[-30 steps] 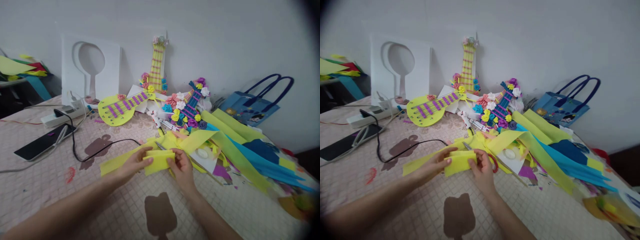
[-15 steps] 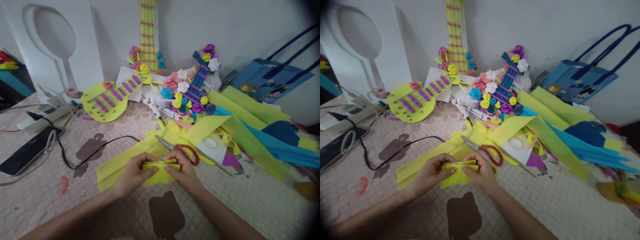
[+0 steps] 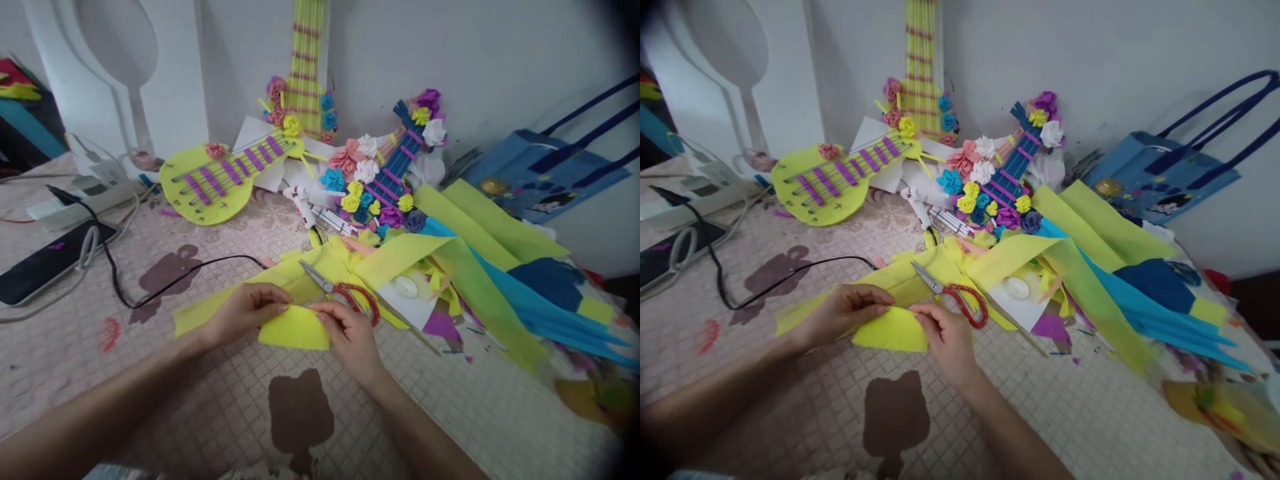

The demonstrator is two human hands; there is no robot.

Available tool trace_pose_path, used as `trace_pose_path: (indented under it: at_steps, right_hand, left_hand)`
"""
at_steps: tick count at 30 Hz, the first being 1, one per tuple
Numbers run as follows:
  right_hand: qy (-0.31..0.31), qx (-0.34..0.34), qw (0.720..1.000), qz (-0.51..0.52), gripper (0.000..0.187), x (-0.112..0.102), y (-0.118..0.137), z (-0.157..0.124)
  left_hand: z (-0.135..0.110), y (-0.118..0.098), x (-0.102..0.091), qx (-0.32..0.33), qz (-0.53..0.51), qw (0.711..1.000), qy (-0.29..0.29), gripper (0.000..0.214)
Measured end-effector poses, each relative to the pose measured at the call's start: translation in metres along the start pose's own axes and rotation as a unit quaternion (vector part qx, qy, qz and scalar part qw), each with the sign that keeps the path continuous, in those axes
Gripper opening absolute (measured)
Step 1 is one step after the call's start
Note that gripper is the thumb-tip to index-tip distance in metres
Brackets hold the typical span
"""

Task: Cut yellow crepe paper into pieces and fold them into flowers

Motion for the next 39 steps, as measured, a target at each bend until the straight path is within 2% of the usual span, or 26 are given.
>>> trace_pose_path:
  at_steps: [4,8,11,15,18,21,24,26,30,31,33,36,39]
  right_hand:
    - [-0.004,0.011,1.0,0.011,0.018,-0.001,0.002,-0.003]
    - [-0.023,0.025,0.999,0.031,0.019,0.0,0.0,-0.008]
    - [-0.033,0.019,0.999,0.013,0.019,0.002,-0.002,-0.008]
    - [-0.044,0.023,0.999,0.003,0.023,0.001,-0.008,-0.005]
    - [-0.013,0.051,0.998,0.028,0.029,0.005,-0.015,-0.001]
    - [0.058,0.056,0.994,0.072,0.038,0.019,-0.013,0.001]
    - [0.11,0.068,0.989,0.073,0.03,0.032,-0.012,0.001]
    - [0.09,0.072,0.992,0.048,0.022,0.032,-0.012,0.002]
    - [0.053,0.075,0.994,0.05,0.022,0.03,-0.015,0.001]
    - [0.048,0.071,0.995,0.047,0.022,0.03,-0.015,0.001]
    - [0.046,0.057,0.997,0.036,0.02,0.03,-0.013,0.0]
    - [0.053,0.04,0.997,0.032,0.019,0.031,-0.008,-0.001]
    - [0.061,0.052,0.995,0.06,0.019,0.031,-0.006,-0.001]
  left_hand:
    - [-0.001,-0.005,-0.011,-0.014,-0.018,1.0,-0.021,0.034]
    - [-0.008,-0.005,-0.006,-0.032,-0.044,0.999,-0.003,0.051]
    - [-0.01,0.002,0.004,-0.039,-0.037,0.998,0.037,0.049]
    - [-0.005,0.011,-0.004,-0.042,-0.056,0.997,0.013,0.047]
    - [-0.004,0.005,-0.011,-0.013,-0.017,1.0,0.008,0.045]
    - [-0.008,-0.006,-0.008,0.023,0.052,0.998,0.028,0.039]
    - [-0.012,-0.013,-0.004,0.055,0.109,0.992,0.04,0.037]
    - [-0.012,-0.014,-0.004,0.06,0.117,0.99,0.039,0.036]
    - [-0.007,-0.011,-0.007,0.074,0.095,0.992,0.027,0.04]
    - [-0.006,-0.01,-0.003,0.071,0.082,0.993,0.049,0.038]
    - [-0.005,-0.008,0.002,0.058,0.058,0.994,0.069,0.036]
    - [-0.007,-0.007,0.001,0.032,0.044,0.997,0.053,0.039]
    - [-0.008,-0.008,-0.004,0.016,0.028,0.999,0.038,0.041]
Point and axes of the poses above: each hand's wrist, its own z-axis towards the middle knuckle, its own x-axis out of the palm, y = z × x, the point moved 8 cm from there along z, towards the middle knuckle
